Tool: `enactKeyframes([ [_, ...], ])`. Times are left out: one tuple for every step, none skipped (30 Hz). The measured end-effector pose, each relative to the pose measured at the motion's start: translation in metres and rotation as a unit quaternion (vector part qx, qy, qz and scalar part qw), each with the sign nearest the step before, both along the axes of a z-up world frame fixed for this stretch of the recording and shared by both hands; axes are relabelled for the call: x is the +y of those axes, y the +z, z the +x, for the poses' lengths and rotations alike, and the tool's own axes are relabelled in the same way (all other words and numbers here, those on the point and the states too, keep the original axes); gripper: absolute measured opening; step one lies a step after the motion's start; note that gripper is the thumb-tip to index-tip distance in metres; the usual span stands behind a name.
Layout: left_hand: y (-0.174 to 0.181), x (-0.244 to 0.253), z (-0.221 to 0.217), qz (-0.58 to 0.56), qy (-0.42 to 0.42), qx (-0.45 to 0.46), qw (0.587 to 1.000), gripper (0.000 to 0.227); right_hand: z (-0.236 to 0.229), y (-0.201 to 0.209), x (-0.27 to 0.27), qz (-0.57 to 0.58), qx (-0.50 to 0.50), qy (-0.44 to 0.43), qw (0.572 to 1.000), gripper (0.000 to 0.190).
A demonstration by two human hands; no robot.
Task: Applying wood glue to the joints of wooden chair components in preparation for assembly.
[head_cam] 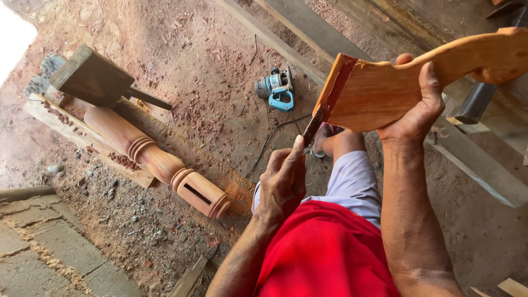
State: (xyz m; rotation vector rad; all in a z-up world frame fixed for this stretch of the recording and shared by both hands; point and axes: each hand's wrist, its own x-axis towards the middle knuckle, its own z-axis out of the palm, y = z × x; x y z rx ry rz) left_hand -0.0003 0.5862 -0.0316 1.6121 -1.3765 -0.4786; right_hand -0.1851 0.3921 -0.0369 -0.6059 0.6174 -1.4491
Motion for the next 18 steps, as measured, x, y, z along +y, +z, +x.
enactKeyframes([
  [-0.004, 0.001, -0.002, -0.012, 0.004, -0.002, 1.0, 0.049, 0.001, 0.0, 0.002, 0.003, -0.012, 0.007, 1.0, 0.046],
  [-0.008, 0.001, -0.004, -0.024, 0.009, -0.004, 1.0, 0.049, 0.002, 0.0, 0.004, 0.005, -0.024, 0.014, 1.0, 0.046],
  [-0.01, 0.002, -0.005, -0.025, 0.01, -0.004, 1.0, 0.049, 0.001, -0.003, 0.003, 0.004, -0.024, 0.015, 1.0, 0.046],
  [-0.013, 0.003, -0.006, -0.023, 0.008, -0.001, 1.0, 0.05, 0.0, -0.005, 0.003, -0.003, -0.031, 0.018, 0.999, 0.045],
  [-0.016, 0.005, -0.007, -0.02, 0.007, 0.002, 1.0, 0.051, -0.002, -0.008, 0.003, -0.008, -0.038, 0.022, 0.999, 0.045],
  [-0.017, 0.006, -0.008, -0.02, 0.009, 0.003, 1.0, 0.051, -0.002, -0.008, 0.004, -0.008, -0.037, 0.023, 0.999, 0.045],
  [-0.018, 0.006, -0.008, -0.032, 0.009, -0.023, 0.999, 0.052, -0.001, -0.009, 0.004, -0.007, -0.045, 0.026, 0.999, 0.043],
  [-0.019, 0.006, -0.007, -0.044, 0.01, -0.05, 0.998, 0.053, 0.0, -0.009, 0.004, -0.006, -0.053, 0.029, 0.998, 0.04],
  [-0.019, 0.006, -0.008, -0.044, 0.012, -0.049, 0.998, 0.053, -0.001, -0.01, 0.004, -0.005, -0.052, 0.031, 0.998, 0.04],
  [-0.02, 0.007, -0.008, -0.042, 0.017, -0.07, 0.996, 0.055, -0.001, -0.012, 0.005, -0.009, -0.057, 0.029, 0.998, 0.04],
  [-0.021, 0.006, -0.009, -0.042, 0.02, -0.091, 0.995, 0.056, -0.002, -0.013, 0.005, -0.013, -0.063, 0.025, 0.998, 0.04],
  [-0.022, 0.007, -0.01, -0.043, 0.02, -0.091, 0.995, 0.056, -0.004, -0.017, 0.005, -0.014, -0.062, 0.026, 0.998, 0.04],
  [-0.021, 0.009, -0.012, -0.057, 0.02, -0.097, 0.993, 0.055, -0.006, -0.019, 0.004, -0.021, -0.062, 0.024, 0.998, 0.04],
  [-0.021, 0.01, -0.013, -0.072, 0.019, -0.104, 0.992, 0.053, -0.007, -0.022, 0.003, -0.029, -0.062, 0.023, 0.997, 0.041],
  [-0.02, 0.01, -0.014, -0.073, 0.02, -0.103, 0.992, 0.053, -0.007, -0.022, 0.003, -0.03, -0.06, 0.024, 0.997, 0.041],
  [-0.019, 0.011, -0.014, -0.082, 0.024, -0.105, 0.991, 0.052, -0.007, -0.023, 0.003, -0.03, -0.076, 0.028, 0.996, 0.041],
  [-0.017, 0.012, -0.016, -0.09, 0.029, -0.106, 0.99, 0.051, -0.008, -0.022, 0.002, -0.031, -0.09, 0.032, 0.995, 0.041],
  [-0.016, 0.012, -0.015, -0.092, 0.031, -0.103, 0.99, 0.051, -0.01, -0.023, 0.002, -0.032, -0.088, 0.034, 0.995, 0.041],
])
